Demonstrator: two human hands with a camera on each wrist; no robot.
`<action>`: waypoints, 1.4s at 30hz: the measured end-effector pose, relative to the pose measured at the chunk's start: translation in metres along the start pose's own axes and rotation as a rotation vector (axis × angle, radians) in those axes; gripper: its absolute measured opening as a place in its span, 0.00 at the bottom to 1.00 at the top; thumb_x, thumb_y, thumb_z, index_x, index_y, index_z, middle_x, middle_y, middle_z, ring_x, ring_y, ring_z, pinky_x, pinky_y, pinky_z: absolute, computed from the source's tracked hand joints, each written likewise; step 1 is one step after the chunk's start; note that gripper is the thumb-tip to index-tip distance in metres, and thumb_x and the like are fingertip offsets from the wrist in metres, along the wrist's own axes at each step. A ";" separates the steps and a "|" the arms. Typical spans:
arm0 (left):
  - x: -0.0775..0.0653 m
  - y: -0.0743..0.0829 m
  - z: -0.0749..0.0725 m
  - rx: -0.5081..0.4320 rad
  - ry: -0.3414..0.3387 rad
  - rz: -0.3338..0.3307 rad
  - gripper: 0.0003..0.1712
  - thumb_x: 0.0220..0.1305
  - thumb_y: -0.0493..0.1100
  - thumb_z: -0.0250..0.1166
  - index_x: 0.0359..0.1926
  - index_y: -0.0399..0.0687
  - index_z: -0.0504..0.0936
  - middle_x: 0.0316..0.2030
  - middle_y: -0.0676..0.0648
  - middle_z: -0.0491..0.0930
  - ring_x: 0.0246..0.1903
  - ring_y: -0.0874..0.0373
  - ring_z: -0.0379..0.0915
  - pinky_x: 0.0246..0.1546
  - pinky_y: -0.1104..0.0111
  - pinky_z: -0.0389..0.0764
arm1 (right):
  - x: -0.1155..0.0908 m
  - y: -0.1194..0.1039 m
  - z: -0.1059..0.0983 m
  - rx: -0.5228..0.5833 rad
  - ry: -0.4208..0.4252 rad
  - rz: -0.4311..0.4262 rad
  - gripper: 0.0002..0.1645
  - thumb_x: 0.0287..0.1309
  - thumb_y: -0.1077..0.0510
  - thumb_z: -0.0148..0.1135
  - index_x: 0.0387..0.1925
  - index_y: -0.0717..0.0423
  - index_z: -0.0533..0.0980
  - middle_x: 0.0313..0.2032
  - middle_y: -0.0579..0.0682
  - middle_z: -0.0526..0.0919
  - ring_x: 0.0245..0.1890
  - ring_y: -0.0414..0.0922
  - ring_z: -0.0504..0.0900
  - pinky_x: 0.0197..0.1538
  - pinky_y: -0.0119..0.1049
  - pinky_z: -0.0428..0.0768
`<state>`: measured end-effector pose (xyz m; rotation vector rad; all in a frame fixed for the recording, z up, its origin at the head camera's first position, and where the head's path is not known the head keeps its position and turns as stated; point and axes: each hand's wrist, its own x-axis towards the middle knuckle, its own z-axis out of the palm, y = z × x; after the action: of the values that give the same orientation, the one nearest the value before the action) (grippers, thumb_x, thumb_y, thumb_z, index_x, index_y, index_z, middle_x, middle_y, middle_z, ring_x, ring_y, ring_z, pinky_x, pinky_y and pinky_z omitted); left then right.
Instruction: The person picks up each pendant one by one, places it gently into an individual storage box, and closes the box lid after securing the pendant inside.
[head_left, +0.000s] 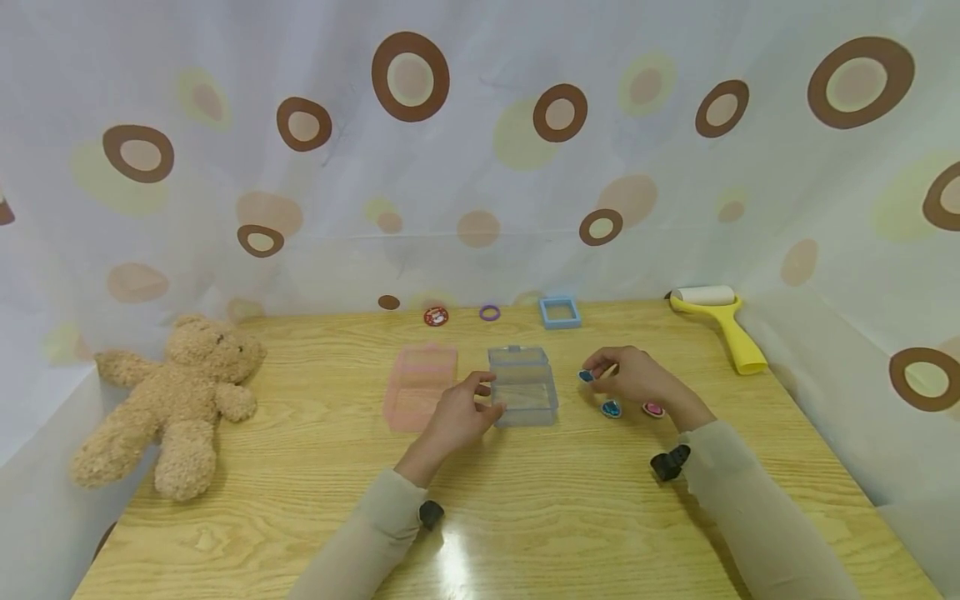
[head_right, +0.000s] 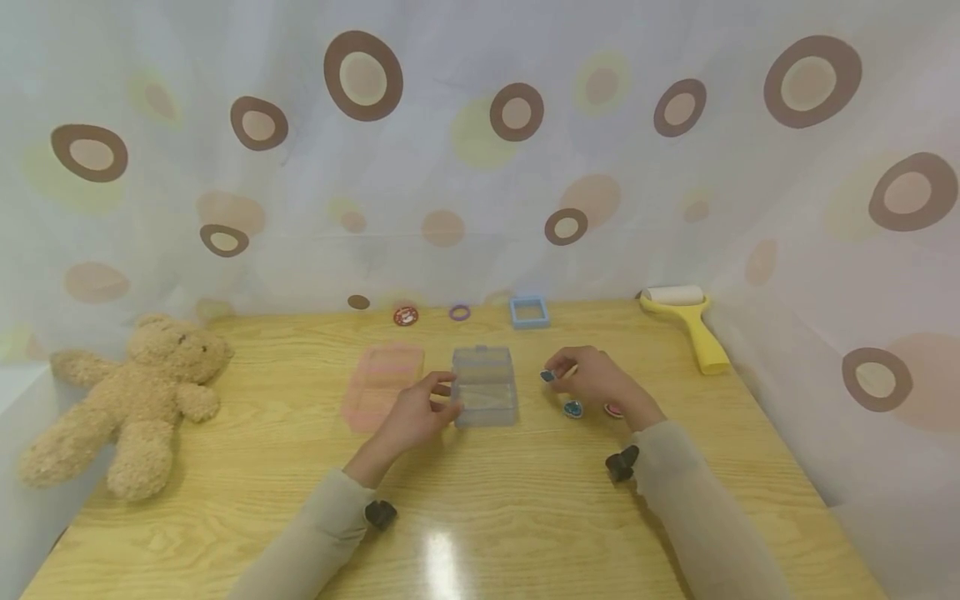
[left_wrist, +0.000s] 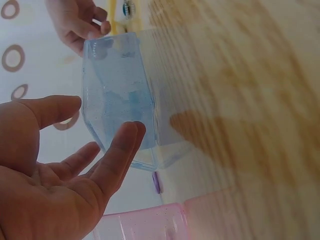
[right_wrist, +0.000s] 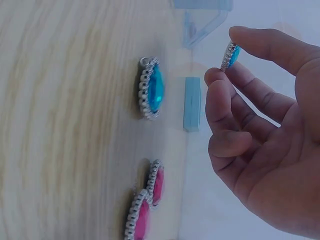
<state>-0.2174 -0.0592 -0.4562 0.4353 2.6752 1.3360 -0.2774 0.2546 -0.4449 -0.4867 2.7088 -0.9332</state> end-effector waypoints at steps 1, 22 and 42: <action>0.000 0.000 0.000 0.003 0.001 0.000 0.31 0.70 0.46 0.63 0.69 0.40 0.68 0.56 0.34 0.79 0.47 0.43 0.85 0.44 0.57 0.86 | 0.000 -0.002 -0.001 0.002 0.003 -0.009 0.18 0.63 0.53 0.67 0.52 0.54 0.79 0.43 0.52 0.83 0.40 0.45 0.80 0.40 0.38 0.79; 0.003 0.002 0.002 -0.004 -0.017 0.013 0.32 0.70 0.46 0.64 0.69 0.41 0.67 0.58 0.34 0.79 0.48 0.43 0.84 0.45 0.56 0.86 | 0.005 -0.030 0.001 0.061 0.005 -0.077 0.17 0.64 0.55 0.66 0.53 0.50 0.79 0.46 0.52 0.82 0.39 0.54 0.83 0.41 0.38 0.80; 0.005 0.002 0.005 -0.024 -0.011 -0.010 0.32 0.68 0.46 0.65 0.69 0.42 0.69 0.57 0.34 0.79 0.48 0.43 0.85 0.42 0.58 0.87 | 0.024 -0.045 0.022 0.030 -0.073 -0.211 0.17 0.61 0.58 0.66 0.53 0.50 0.80 0.46 0.50 0.85 0.39 0.42 0.83 0.43 0.38 0.83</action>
<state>-0.2201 -0.0527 -0.4580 0.4253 2.6468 1.3573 -0.2815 0.2002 -0.4364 -0.7972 2.6110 -0.9849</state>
